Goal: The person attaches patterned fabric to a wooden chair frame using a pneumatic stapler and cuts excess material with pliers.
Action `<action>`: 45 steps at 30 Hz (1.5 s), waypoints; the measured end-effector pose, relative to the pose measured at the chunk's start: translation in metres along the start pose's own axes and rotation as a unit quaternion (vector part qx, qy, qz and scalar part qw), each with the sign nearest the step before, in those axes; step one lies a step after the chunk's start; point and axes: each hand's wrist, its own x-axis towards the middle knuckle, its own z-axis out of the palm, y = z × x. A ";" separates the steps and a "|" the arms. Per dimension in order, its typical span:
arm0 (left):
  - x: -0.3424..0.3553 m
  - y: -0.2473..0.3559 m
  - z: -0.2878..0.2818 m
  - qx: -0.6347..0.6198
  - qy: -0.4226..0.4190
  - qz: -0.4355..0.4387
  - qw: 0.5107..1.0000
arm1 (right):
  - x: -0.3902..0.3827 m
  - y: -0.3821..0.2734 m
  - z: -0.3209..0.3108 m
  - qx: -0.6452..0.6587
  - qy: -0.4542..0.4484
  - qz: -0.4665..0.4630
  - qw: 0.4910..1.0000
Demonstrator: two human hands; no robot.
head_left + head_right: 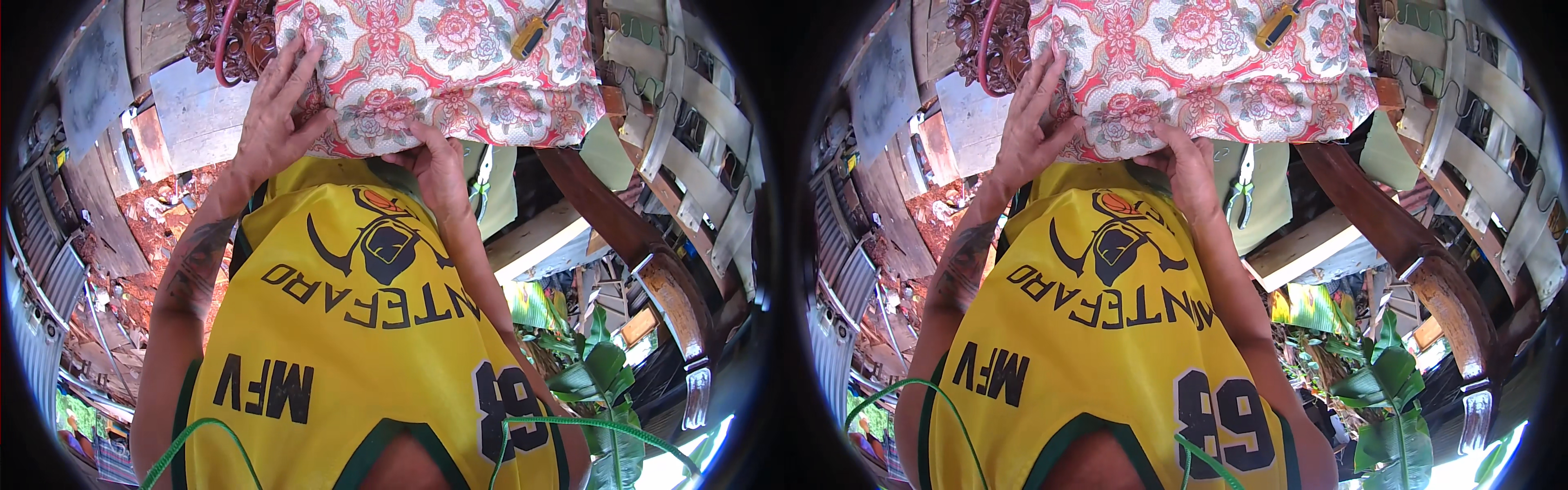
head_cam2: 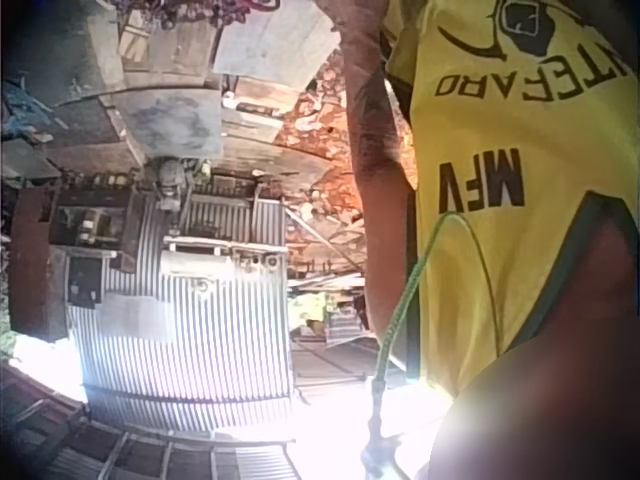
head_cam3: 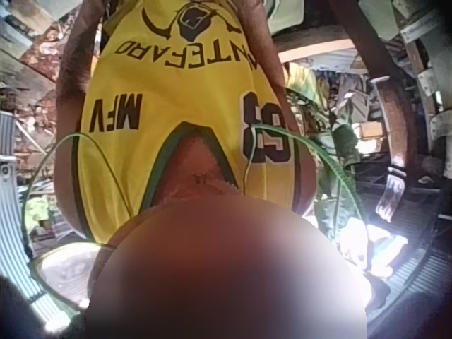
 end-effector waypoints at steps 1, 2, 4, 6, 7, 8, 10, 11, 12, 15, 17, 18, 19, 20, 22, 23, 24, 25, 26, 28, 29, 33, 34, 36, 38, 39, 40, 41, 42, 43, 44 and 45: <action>-0.002 0.001 0.000 0.010 -0.004 0.008 1.000 | 0.000 -0.001 -0.001 -0.004 0.001 0.007 1.000; -0.005 0.001 -0.001 0.009 -0.003 0.011 1.000 | 0.000 0.000 -0.001 -0.004 0.002 0.004 1.000; -0.008 0.002 0.000 0.053 -0.023 0.016 0.998 | 0.001 0.002 -0.003 -0.007 0.013 0.014 1.000; -0.009 0.004 0.008 0.047 0.004 0.004 0.999 | 0.000 0.003 -0.002 -0.006 0.018 0.009 1.000; -0.008 0.006 0.012 0.040 0.030 -0.010 0.999 | 0.001 0.004 -0.001 -0.005 0.024 0.005 1.000; -0.003 0.010 0.017 0.038 0.031 -0.008 0.999 | 0.001 0.005 -0.002 -0.006 0.026 0.003 1.000; 0.009 0.027 0.028 0.093 0.089 -0.021 0.991 | 0.003 0.008 -0.002 -0.002 0.035 0.009 0.999; 0.015 0.036 0.032 0.091 0.089 -0.020 0.992 | 0.003 0.008 -0.002 -0.003 0.037 0.008 0.999; 0.021 0.044 0.037 0.126 0.093 -0.036 0.987 | 0.003 0.009 -0.001 -0.005 0.038 0.007 0.999; 0.029 0.050 0.044 0.169 0.096 -0.042 0.980 | 0.003 0.007 -0.002 -0.008 0.031 0.006 0.999; 0.031 0.046 0.049 0.125 0.128 -0.017 0.984 | 0.002 0.007 -0.002 -0.007 0.021 0.006 1.000; 0.032 0.044 0.050 0.125 0.127 -0.015 0.984 | 0.002 0.007 -0.002 -0.007 0.023 0.009 1.000; 0.032 0.044 0.049 0.120 0.131 -0.007 0.984 | 0.002 0.007 -0.002 -0.007 0.025 0.011 1.000; 0.032 0.043 0.050 0.115 0.134 0.001 0.984 | 0.001 0.007 -0.002 -0.006 0.026 0.010 1.000; 0.031 0.042 0.050 0.113 0.131 0.003 0.985 | 0.000 0.006 0.000 0.001 0.028 0.022 0.999; 0.031 0.042 0.050 0.110 0.128 0.003 0.986 | -0.001 0.005 0.001 0.002 0.028 0.020 0.999; 0.031 0.042 0.050 0.110 0.128 0.005 0.986 | -0.002 0.004 0.001 0.004 0.031 0.025 0.999; 0.031 0.042 0.050 0.110 0.128 0.007 0.986 | -0.003 0.004 0.002 0.006 0.033 0.029 0.999; 0.031 0.042 0.049 0.110 0.128 0.008 0.986 | -0.004 0.004 0.001 0.007 0.033 0.027 0.999; 0.030 0.041 0.049 0.106 0.129 0.010 0.986 | -0.008 0.007 -0.005 -0.012 0.031 0.046 0.998; 0.031 0.041 0.049 0.102 0.129 0.010 0.986 | -0.010 0.009 -0.009 -0.012 0.031 0.044 0.998; 0.029 0.044 0.047 0.109 0.118 0.005 0.987 | -0.027 0.014 -0.028 -0.125 -0.001 0.101 0.987; 0.029 0.044 0.047 0.111 0.118 0.003 0.987 | -0.032 0.012 -0.032 -0.180 -0.021 0.120 0.976; 0.028 0.044 0.047 0.114 0.120 0.001 0.986 | -0.040 0.002 -0.040 -0.273 -0.056 0.116 0.953; 0.028 0.042 0.047 0.106 0.123 0.007 0.987 | -0.048 -0.006 -0.036 -0.361 -0.083 0.068 0.926; 0.028 0.041 0.047 0.105 0.122 0.008 0.987 | -0.051 -0.015 -0.026 -0.361 -0.082 0.068 0.927; 0.029 0.040 0.048 0.095 0.129 0.013 0.987 | -0.053 -0.024 -0.011 -0.333 -0.021 -0.004 0.943; 0.029 0.041 0.048 0.086 0.136 0.017 0.987 | -0.054 -0.029 0.000 -0.303 0.039 -0.077 0.949; 0.029 0.042 0.048 0.084 0.136 0.019 0.987 | -0.050 -0.032 0.007 -0.302 0.041 -0.078 0.949; 0.028 0.042 0.049 0.081 0.135 0.014 0.987 | -0.043 -0.033 0.015 -0.329 0.047 -0.120 0.935; 0.029 0.042 0.048 0.079 0.135 0.009 0.988 | -0.036 -0.033 0.020 -0.356 0.051 -0.162 0.919; 0.029 0.042 0.048 0.079 0.135 0.011 0.988 | -0.031 -0.030 0.024 -0.354 0.052 -0.164 0.919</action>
